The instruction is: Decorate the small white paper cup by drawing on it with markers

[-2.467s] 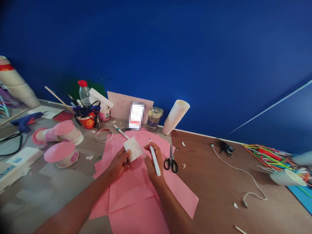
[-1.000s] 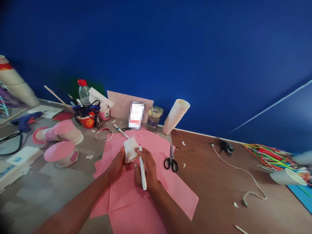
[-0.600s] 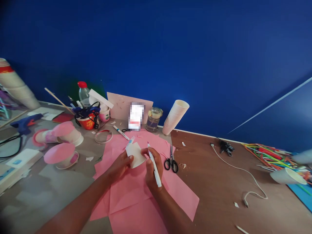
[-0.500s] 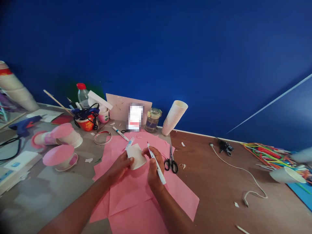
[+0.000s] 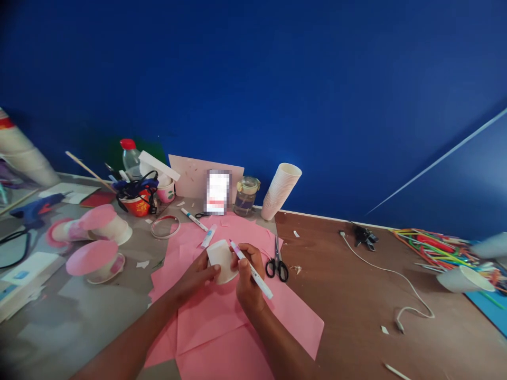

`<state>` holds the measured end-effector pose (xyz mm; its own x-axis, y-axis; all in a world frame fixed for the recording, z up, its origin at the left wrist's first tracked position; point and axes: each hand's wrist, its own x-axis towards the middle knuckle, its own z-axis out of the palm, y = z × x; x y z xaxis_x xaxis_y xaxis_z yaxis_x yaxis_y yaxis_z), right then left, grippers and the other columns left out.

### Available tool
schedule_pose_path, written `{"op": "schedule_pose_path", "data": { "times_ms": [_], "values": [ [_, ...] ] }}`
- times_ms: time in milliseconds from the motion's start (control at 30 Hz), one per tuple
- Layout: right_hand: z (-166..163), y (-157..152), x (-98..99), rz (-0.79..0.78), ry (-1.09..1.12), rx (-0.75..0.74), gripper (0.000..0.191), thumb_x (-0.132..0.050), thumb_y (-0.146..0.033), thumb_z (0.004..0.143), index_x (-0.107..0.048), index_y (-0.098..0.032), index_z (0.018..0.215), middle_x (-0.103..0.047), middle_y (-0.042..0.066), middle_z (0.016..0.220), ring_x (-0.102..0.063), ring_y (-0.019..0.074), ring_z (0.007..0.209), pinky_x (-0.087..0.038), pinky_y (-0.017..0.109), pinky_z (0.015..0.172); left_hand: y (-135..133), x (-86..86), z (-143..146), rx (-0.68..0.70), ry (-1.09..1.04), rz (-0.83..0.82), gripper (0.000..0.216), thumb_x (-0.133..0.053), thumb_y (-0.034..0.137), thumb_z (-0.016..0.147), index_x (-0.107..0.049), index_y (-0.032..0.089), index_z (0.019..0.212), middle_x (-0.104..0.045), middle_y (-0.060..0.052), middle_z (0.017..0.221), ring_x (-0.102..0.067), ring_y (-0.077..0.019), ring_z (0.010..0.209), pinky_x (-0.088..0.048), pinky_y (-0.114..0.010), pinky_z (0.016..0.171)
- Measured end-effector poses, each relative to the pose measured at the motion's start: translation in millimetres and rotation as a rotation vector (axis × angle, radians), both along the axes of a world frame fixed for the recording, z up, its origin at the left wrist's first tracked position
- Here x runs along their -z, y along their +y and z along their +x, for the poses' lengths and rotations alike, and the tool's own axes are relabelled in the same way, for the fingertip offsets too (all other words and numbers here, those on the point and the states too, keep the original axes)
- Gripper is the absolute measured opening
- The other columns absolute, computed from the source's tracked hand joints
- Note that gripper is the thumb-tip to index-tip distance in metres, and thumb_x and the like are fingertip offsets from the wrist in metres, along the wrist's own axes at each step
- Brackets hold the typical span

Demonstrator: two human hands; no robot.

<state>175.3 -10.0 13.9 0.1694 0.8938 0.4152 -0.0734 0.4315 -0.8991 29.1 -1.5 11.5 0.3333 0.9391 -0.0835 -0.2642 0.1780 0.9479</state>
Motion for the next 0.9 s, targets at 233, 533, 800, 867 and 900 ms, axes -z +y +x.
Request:
{"op": "schedule_pose_path", "data": {
  "times_ms": [233, 533, 800, 867, 900],
  "values": [
    [0, -7, -1.8, 0.041, -0.103, 0.022, 0.018, -0.054, -0.036, 0.090, -0.057, -0.023, 0.103, -0.059, -0.001, 0.072, -0.055, 0.0140, 0.060, -0.046, 0.027, 0.054, 4, 5.3, 2, 0.024, -0.007, 0.069, 0.063, -0.076, 0.055, 0.067, -0.059, 0.016, 0.114, -0.067, -0.010, 0.102, -0.060, -0.0233, 0.090, -0.046, -0.029, 0.072],
    [1, -4, -17.3, 0.046, -0.177, 0.071, 0.011, -0.057, -0.026, 0.087, -0.063, -0.023, 0.095, -0.061, 0.002, 0.081, -0.059, 0.0154, 0.067, -0.046, 0.027, 0.055, 4, 12.4, 0, 0.028, 0.037, 0.033, 0.065, -0.076, 0.047, 0.070, -0.054, 0.014, 0.122, -0.064, -0.014, 0.115, -0.059, -0.0268, 0.101, -0.048, -0.035, 0.080],
    [-2, 0, -9.0, 0.037, 0.023, 0.093, 0.020, -0.049, -0.037, 0.094, -0.057, -0.021, 0.086, -0.054, -0.002, 0.068, -0.058, 0.0144, 0.067, -0.051, 0.029, 0.063, 1, 9.1, 2, 0.074, 0.057, 0.018, 0.067, -0.076, 0.043, 0.071, -0.052, 0.016, 0.127, -0.064, -0.014, 0.121, -0.059, -0.0280, 0.108, -0.048, -0.035, 0.084],
    [-2, 1, -8.5, 0.040, 0.032, 0.078, 0.022, -0.048, -0.038, 0.095, -0.055, -0.021, 0.084, -0.054, -0.001, 0.069, -0.061, 0.0155, 0.071, -0.051, 0.029, 0.064, 1, 7.7, 3, 0.104, 0.049, 0.029, 0.069, -0.076, 0.044, 0.071, -0.051, 0.016, 0.129, -0.063, -0.015, 0.123, -0.058, -0.0286, 0.110, -0.048, -0.035, 0.085],
    [-2, 1, -9.0, 0.048, 0.029, 0.077, 0.022, -0.048, -0.038, 0.095, -0.055, -0.021, 0.083, -0.053, -0.002, 0.069, -0.061, 0.0154, 0.071, -0.051, 0.029, 0.064, 1, 7.5, 3, 0.112, 0.057, 0.035, 0.070, -0.076, 0.044, 0.071, -0.050, 0.015, 0.130, -0.062, -0.016, 0.124, -0.058, -0.0287, 0.110, -0.048, -0.036, 0.085]
  ]
}}
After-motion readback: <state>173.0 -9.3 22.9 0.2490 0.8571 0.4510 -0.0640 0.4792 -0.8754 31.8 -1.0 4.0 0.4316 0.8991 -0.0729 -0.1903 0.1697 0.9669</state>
